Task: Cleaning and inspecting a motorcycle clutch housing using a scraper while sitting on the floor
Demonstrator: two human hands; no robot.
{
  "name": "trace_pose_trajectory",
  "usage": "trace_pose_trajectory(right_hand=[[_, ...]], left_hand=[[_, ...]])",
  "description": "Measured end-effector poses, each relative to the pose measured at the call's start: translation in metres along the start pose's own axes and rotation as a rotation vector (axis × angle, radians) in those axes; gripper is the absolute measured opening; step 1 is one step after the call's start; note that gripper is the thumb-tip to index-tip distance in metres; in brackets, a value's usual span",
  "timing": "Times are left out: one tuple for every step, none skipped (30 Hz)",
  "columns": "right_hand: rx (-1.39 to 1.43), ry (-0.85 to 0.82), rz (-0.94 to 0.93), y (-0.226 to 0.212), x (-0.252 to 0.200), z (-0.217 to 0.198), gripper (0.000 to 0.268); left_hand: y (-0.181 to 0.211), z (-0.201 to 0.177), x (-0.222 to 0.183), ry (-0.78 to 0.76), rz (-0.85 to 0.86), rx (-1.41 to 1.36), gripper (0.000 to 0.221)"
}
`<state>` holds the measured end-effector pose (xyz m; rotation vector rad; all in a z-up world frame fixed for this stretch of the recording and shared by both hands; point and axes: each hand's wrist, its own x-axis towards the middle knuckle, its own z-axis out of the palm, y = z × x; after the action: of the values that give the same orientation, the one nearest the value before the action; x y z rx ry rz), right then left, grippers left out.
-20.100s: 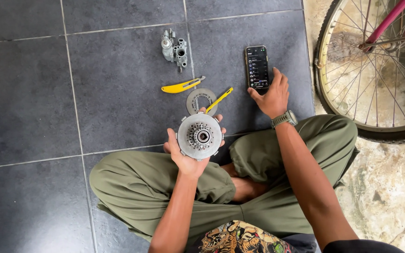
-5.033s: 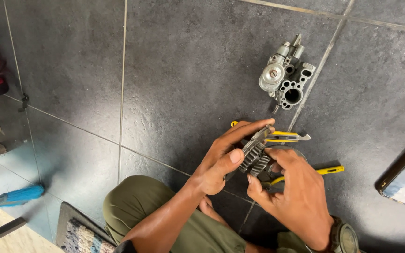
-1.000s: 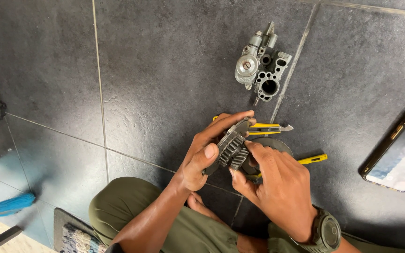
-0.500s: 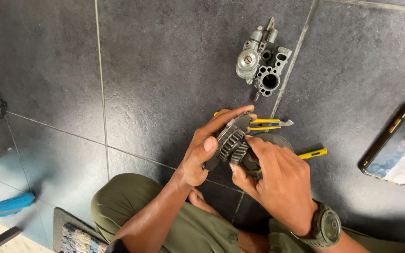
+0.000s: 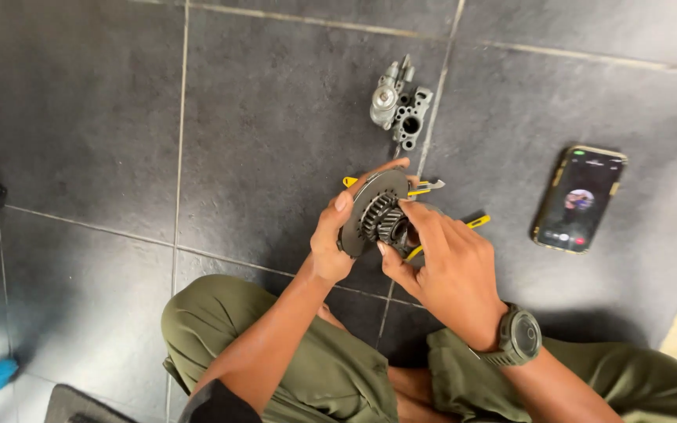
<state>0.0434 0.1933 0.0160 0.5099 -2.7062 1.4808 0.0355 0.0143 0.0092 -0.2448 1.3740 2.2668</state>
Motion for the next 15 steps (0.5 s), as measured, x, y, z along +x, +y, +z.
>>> trace_pose_trajectory(right_hand=[[0.002, -0.006, 0.011, -0.005, -0.004, -0.007, 0.054], [0.004, -0.011, 0.023, -0.010, -0.007, -0.013, 0.057], [-0.016, 0.006, 0.005, -0.015, -0.011, -0.020, 0.057], [-0.033, 0.031, -0.011, -0.021, -0.015, -0.026, 0.050], [-0.049, 0.054, -0.031, -0.027, -0.019, -0.032, 0.045], [-0.067, 0.069, -0.051, -0.031, -0.029, -0.036, 0.045], [-0.044, 0.029, 0.020, -0.034, -0.038, -0.041, 0.053], [-0.021, -0.009, 0.091, -0.037, -0.047, -0.045, 0.063], [-0.038, 0.006, 0.076, -0.043, -0.054, -0.049, 0.063], [-0.026, -0.001, 0.098, -0.047, -0.062, -0.053, 0.065], [-0.012, -0.012, 0.121, -0.052, -0.070, -0.056, 0.067], [-0.027, -0.002, 0.106, -0.055, -0.081, -0.056, 0.067], [-0.037, -0.017, 0.148, -0.057, -0.090, -0.055, 0.068], [-0.047, -0.032, 0.190, -0.059, -0.099, -0.053, 0.070], [-0.057, -0.023, 0.179, -0.064, -0.106, -0.055, 0.070]], left_hand=[[0.000, 0.005, -0.003, -0.006, 0.002, -0.037, 0.076], [0.000, 0.010, -0.007, -0.012, 0.003, -0.073, 0.074], [-0.002, 0.015, -0.010, -0.035, 0.024, -0.072, 0.074], [-0.003, 0.020, -0.014, -0.064, 0.019, -0.147, 0.072], [-0.005, 0.024, -0.018, -0.091, 0.014, -0.222, 0.071], [-0.005, 0.030, -0.023, -0.113, 0.036, -0.220, 0.071], [-0.005, 0.036, -0.027, -0.132, 0.038, -0.231, 0.071], [-0.006, 0.042, -0.030, -0.151, 0.039, -0.241, 0.072], [-0.008, 0.046, -0.036, -0.172, 0.056, -0.240, 0.072], [-0.011, 0.049, -0.041, -0.160, 0.053, -0.250, 0.070], [-0.014, 0.053, -0.047, -0.143, 0.048, -0.262, 0.069], [-0.016, 0.056, -0.056, -0.159, 0.064, -0.262, 0.069], [-0.018, 0.058, -0.064, -0.093, 0.038, -0.281, 0.071], [-0.020, 0.061, -0.071, -0.028, 0.011, -0.299, 0.072], [-0.021, 0.062, -0.081, -0.041, 0.022, -0.299, 0.072]])
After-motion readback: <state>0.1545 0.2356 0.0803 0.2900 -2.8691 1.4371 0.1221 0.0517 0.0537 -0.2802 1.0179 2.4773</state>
